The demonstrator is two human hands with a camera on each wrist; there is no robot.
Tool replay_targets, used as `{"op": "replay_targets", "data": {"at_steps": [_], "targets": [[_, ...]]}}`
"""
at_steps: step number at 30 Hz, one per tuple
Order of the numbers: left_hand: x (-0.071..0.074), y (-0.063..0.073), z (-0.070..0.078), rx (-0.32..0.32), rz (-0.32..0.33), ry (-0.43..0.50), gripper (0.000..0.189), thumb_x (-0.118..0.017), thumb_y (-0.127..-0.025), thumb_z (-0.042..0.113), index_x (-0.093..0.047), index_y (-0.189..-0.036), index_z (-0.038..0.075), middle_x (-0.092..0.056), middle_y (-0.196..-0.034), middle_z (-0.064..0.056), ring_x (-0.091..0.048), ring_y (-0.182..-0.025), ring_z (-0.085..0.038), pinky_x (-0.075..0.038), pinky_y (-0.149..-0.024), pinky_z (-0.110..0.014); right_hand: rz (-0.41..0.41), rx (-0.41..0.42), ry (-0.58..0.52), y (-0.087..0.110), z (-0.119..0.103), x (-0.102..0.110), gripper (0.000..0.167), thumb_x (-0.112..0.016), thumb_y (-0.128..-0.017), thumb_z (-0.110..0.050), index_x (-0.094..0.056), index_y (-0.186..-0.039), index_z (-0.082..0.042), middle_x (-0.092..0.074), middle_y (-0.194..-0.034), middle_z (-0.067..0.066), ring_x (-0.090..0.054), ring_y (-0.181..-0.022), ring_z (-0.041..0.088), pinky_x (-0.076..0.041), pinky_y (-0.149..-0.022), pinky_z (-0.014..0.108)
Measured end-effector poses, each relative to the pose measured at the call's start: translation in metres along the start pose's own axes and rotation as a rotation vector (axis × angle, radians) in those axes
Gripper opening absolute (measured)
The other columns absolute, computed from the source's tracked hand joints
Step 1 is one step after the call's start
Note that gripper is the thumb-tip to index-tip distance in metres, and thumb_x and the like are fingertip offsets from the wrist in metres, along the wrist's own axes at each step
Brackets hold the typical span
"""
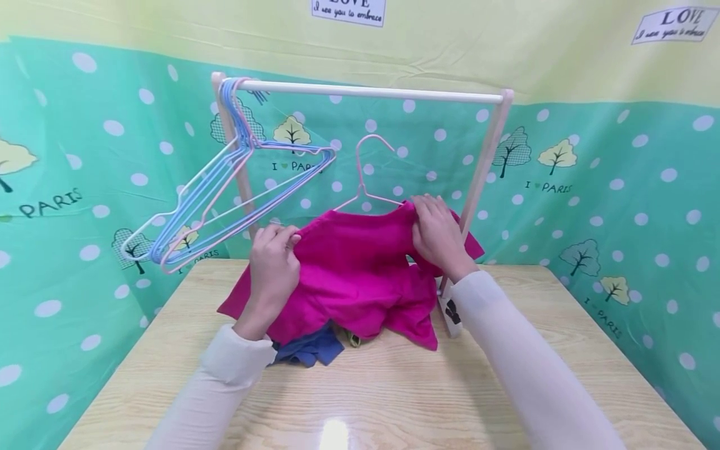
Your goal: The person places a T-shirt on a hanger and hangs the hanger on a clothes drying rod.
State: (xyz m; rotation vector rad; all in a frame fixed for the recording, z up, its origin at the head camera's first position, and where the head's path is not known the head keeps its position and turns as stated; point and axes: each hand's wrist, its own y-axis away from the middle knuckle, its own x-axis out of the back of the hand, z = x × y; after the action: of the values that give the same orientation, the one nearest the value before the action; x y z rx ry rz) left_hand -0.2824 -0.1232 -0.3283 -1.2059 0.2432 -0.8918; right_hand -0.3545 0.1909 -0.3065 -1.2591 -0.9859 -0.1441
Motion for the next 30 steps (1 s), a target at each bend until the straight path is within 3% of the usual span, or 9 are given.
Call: {"op": "replay_targets", "data": {"at_steps": [4,7,10,15,20,24,30], "targets": [[-0.002,0.002,0.005,0.002,0.009,-0.004,0.012,-0.065,-0.097,-0.001,-0.073,-0.098,-0.010,-0.064,-0.090,-0.023,-0.056,-0.083,-0.040,-0.048,-0.077,-0.049,0.052,-0.013,-0.154,-0.009,-0.020,0.007,0.057,-0.069,-0.091,-0.013,-0.053,-0.142,0.005,-0.056,-0.143,0.022,-0.048,-0.139,0.037,-0.025,-0.123,0.046],[-0.004,0.002,0.008,-0.004,0.016,-0.009,0.013,-0.065,-0.097,0.001,-0.073,-0.098,-0.010,-0.063,-0.090,-0.022,-0.055,-0.082,-0.039,-0.047,-0.077,-0.048,0.139,0.061,-0.203,-0.017,-0.038,0.011,0.051,-0.071,-0.094,-0.016,-0.057,-0.139,0.003,-0.062,-0.136,0.019,-0.054,-0.132,0.035,-0.038,-0.116,0.044],[-0.005,0.002,0.009,-0.010,0.023,-0.013,0.014,-0.065,-0.098,0.002,-0.073,-0.098,-0.010,-0.062,-0.090,-0.022,-0.055,-0.082,-0.039,-0.047,-0.076,-0.047,0.213,0.173,-0.198,-0.025,-0.052,0.012,0.041,-0.073,-0.096,-0.014,-0.063,-0.132,0.003,-0.067,-0.124,0.018,-0.061,-0.120,0.033,-0.051,-0.103,0.043],[-0.004,0.003,0.010,-0.016,0.022,-0.007,0.014,-0.065,-0.098,0.002,-0.073,-0.098,-0.010,-0.063,-0.090,-0.022,-0.055,-0.083,-0.039,-0.047,-0.076,-0.047,0.291,0.278,-0.119,-0.031,-0.063,0.010,0.026,-0.074,-0.094,-0.005,-0.070,-0.117,0.004,-0.073,-0.106,0.017,-0.069,-0.098,0.031,-0.058,-0.090,0.039],[0.001,0.004,0.010,-0.036,-0.022,-0.012,0.014,-0.067,-0.097,0.002,-0.073,-0.099,-0.010,-0.066,-0.091,-0.023,-0.057,-0.084,-0.039,-0.049,-0.076,-0.046,0.329,0.269,-0.035,-0.030,-0.065,0.008,0.020,-0.076,-0.092,-0.005,-0.072,-0.110,0.004,-0.075,-0.098,0.016,-0.071,-0.084,0.030,-0.061,-0.081,0.039],[0.010,0.001,0.012,-0.045,-0.088,-0.038,0.012,-0.067,-0.096,0.000,-0.073,-0.100,-0.010,-0.067,-0.091,-0.023,-0.059,-0.085,-0.040,-0.052,-0.076,-0.048,0.313,0.245,-0.008,-0.029,-0.064,0.007,0.020,-0.074,-0.093,-0.005,-0.072,-0.111,0.004,-0.074,-0.097,0.016,-0.071,-0.084,0.030,-0.061,-0.079,0.039],[0.026,-0.003,0.013,0.006,-0.227,-0.058,0.012,-0.065,-0.096,-0.003,-0.074,-0.100,-0.011,-0.068,-0.091,-0.023,-0.064,-0.086,-0.041,-0.054,-0.079,-0.052,0.290,0.189,-0.012,-0.027,-0.059,0.009,0.022,-0.074,-0.093,-0.005,-0.071,-0.113,0.003,-0.073,-0.099,0.017,-0.071,-0.088,0.031,-0.061,-0.078,0.041]]}}
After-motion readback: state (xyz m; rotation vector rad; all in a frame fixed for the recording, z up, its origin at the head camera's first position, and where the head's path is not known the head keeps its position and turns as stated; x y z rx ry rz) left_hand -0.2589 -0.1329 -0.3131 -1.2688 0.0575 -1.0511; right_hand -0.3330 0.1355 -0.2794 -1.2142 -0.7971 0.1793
